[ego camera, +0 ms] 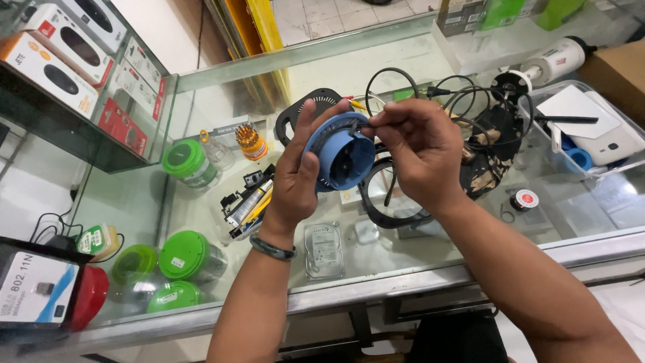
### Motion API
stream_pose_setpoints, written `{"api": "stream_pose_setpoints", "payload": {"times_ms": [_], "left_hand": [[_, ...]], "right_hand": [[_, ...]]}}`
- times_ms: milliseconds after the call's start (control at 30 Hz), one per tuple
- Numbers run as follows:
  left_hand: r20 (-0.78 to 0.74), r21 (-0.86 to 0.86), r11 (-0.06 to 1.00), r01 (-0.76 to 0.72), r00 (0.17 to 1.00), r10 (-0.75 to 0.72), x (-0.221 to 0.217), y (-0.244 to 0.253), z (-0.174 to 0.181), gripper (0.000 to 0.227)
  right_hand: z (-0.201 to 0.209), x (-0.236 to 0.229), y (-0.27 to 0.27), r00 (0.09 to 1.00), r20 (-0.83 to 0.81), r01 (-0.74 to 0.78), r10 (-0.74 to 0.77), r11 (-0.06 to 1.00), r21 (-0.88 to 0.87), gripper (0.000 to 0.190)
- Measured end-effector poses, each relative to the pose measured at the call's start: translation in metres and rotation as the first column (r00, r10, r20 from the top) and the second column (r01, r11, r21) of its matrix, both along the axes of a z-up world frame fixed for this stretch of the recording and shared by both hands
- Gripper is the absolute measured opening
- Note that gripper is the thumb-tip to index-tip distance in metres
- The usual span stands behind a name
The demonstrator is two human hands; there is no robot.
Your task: The person is manually tucking and organizing wires into the rim of a circular blue device component on a glass-topped service desk.
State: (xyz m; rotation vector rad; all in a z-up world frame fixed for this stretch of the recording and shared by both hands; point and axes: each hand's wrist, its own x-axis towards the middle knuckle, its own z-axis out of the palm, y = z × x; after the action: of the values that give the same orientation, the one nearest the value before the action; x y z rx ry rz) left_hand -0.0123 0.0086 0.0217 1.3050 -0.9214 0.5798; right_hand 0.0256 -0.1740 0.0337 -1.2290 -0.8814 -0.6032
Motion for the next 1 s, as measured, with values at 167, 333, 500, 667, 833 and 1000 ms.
{"api": "stream_pose_setpoints", "payload": {"times_ms": [167, 333, 500, 667, 833, 1000], "left_hand": [[-0.08, -0.046, 0.987, 0.154, 0.984, -0.158, 0.008, -0.003, -0.014, 0.074], [-0.153, 0.031, 0.987, 0.159, 0.976, -0.153, 0.008, 0.0, -0.005, 0.089], [-0.192, 0.136, 0.99, 0.043, 0.981, -0.016, 0.004, 0.002, 0.003, 0.085], [-0.227, 0.215, 0.977, 0.006, 0.973, 0.044, 0.002, 0.006, 0.001, 0.077], [-0.17, 0.212, 0.974, -0.075, 0.979, 0.112, -0.003, 0.009, 0.012, 0.072], [-0.106, 0.212, 0.965, -0.156, 0.978, 0.181, -0.005, 0.01, 0.015, 0.057]], "right_hand": [[0.006, 0.004, -0.002, 0.985, 0.122, 0.129, -0.12, 0.989, -0.07, 0.028], [0.01, 0.003, -0.003, 0.932, 0.258, 0.303, -0.255, 0.938, -0.169, 0.029], [0.004, 0.015, -0.009, 0.864, 0.436, 0.397, -0.253, 0.874, -0.28, 0.011], [-0.002, 0.024, -0.014, 0.939, 0.302, 0.258, -0.162, 0.915, -0.31, 0.006], [0.0, 0.02, -0.015, 0.995, 0.098, 0.039, -0.006, 0.938, -0.343, 0.009], [-0.006, 0.022, -0.012, 0.949, -0.182, -0.274, 0.256, 0.958, -0.081, 0.017]]}}
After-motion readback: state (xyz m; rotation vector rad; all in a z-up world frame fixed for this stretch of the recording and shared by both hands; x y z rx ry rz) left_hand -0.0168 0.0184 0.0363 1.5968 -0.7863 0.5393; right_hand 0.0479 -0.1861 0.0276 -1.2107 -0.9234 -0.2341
